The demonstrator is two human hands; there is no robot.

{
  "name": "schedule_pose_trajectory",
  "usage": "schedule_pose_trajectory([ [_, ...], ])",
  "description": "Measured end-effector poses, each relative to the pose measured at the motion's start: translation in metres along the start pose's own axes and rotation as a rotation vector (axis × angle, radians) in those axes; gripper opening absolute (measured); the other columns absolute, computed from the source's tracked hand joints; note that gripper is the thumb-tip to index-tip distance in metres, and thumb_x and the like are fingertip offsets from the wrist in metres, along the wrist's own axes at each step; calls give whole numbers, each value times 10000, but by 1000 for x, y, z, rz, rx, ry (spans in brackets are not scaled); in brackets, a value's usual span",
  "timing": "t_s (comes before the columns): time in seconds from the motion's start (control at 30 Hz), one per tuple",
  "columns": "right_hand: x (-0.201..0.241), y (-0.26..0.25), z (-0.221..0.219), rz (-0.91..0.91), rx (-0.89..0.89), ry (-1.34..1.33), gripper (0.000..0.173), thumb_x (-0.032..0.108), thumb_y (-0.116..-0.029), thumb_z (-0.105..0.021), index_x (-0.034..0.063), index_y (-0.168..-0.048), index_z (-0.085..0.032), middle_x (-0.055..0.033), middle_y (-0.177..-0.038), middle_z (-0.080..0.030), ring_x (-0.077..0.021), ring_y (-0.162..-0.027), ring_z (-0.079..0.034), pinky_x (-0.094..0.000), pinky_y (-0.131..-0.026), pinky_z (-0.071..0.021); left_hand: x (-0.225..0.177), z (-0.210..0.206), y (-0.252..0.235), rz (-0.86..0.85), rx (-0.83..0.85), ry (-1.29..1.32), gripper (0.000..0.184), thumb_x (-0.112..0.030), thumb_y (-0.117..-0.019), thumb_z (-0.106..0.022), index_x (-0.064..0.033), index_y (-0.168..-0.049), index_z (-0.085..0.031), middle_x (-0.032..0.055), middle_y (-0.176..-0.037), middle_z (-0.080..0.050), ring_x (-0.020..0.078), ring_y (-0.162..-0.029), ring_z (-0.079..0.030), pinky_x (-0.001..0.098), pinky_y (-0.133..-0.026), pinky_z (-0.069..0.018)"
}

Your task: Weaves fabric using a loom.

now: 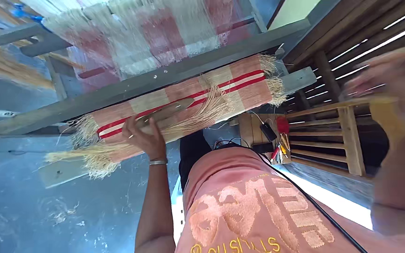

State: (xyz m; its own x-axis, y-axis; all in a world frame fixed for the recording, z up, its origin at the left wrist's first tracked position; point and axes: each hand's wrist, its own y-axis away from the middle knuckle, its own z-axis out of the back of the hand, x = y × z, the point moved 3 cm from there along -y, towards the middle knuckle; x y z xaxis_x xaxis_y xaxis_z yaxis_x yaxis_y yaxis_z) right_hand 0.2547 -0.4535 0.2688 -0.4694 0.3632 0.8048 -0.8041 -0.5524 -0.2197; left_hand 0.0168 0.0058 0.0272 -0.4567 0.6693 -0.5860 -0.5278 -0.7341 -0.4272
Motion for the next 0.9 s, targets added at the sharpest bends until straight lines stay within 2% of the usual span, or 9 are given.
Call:
schedule_pose_trajectory([
  [0.1, -10, -13, -155, 43, 412, -222, 152, 72, -966, -662, 13, -1098, -708, -28, -920, -762, -114, -765, -744, -318, -710, -667, -72, 10, 26, -133, 231, 498, 377, -239, -1066, -526, 9, -1349, -554, 154, -1345, -614, 234, -1225, -601, 422, -1031, -504],
  [0.2, 2, -12, -265, 38, 567, -419, 141, 64, -994, -640, -35, -1080, -694, -74, -933, -752, -119, -792, -745, -314, -750, -662, -121, 12, 54, 15, 443, 1016, 388, -198, -1025, -623, -68, -1383, -549, 81, -1333, -635, 200, -1173, -641, 401, -1000, -550],
  [0.33, 15, -14, -328, -12, 545, -568, 127, 64, -994, -636, -17, -1071, -695, -78, -860, -730, -115, -705, -702, -300, -676, -626, -109, 14, 69, 342, 332, 1341, 250, -183, -1030, -618, -133, -1275, -625, 46, -1127, -687, 122, -911, -678, 311, -819, -593],
  [0.47, 21, -12, -354, -71, 559, -612, 156, 91, -1004, -634, -5, -1104, -704, -72, -847, -737, -121, -682, -704, -306, -657, -628, -93, 18, 67, 512, 227, 1478, 138, -191, -1025, -622, -167, -1147, -679, 37, -1075, -685, 107, -871, -667, 281, -780, -583],
  [0.6, 23, -28, -369, 43, 675, -452, 235, 147, -1029, -622, 8, -1206, -691, -93, -973, -754, -150, -765, -729, -343, -731, -638, -60, 33, 41, 538, 159, 1282, 167, -189, -1081, -492, -138, -1205, -592, 74, -1255, -672, 206, -1080, -686, 390, -951, -572],
  [0.67, 17, -47, -378, 143, 648, -282, 249, 161, -1037, -597, 21, -1216, -698, -117, -1047, -748, -198, -854, -733, -396, -800, -624, -29, 38, 20, 593, 158, 1038, 163, -196, -1087, -483, -131, -1218, -554, 28, -1157, -668, 147, -898, -698, 342, -819, -609],
  [0.73, 8, -73, -390, 201, 626, -72, 266, 174, -1032, -592, 43, -1238, -698, -131, -1146, -729, -250, -1033, -714, -446, -945, -585, 3, 34, 1, 586, 208, 698, 197, -230, -1065, -542, -86, -1185, -603, 28, -1097, -641, 99, -760, -599, 291, -662, -534],
  [0.8, -4, -94, -408, 230, 650, 141, 346, 197, -1002, -642, 55, -1316, -661, -152, -1333, -650, -331, -1291, -577, -513, -1107, -463, 25, 26, -17, 487, 288, 389, 254, -232, -1044, -584, -32, -1166, -682, 123, -1145, -664, 199, -877, -630, 385, -740, -536],
  [0.9, -24, -105, -437, 256, 704, 419, 575, 275, -967, -689, 68, -1478, -524, -170, -1535, -497, -375, -1448, -426, -581, -1156, -374, 31, 9, -36, 326, 382, 103, 238, -187, -1028, -583, -18, -1117, -724, 165, -1085, -714, 273, -901, -680, 482, -839, -548],
])
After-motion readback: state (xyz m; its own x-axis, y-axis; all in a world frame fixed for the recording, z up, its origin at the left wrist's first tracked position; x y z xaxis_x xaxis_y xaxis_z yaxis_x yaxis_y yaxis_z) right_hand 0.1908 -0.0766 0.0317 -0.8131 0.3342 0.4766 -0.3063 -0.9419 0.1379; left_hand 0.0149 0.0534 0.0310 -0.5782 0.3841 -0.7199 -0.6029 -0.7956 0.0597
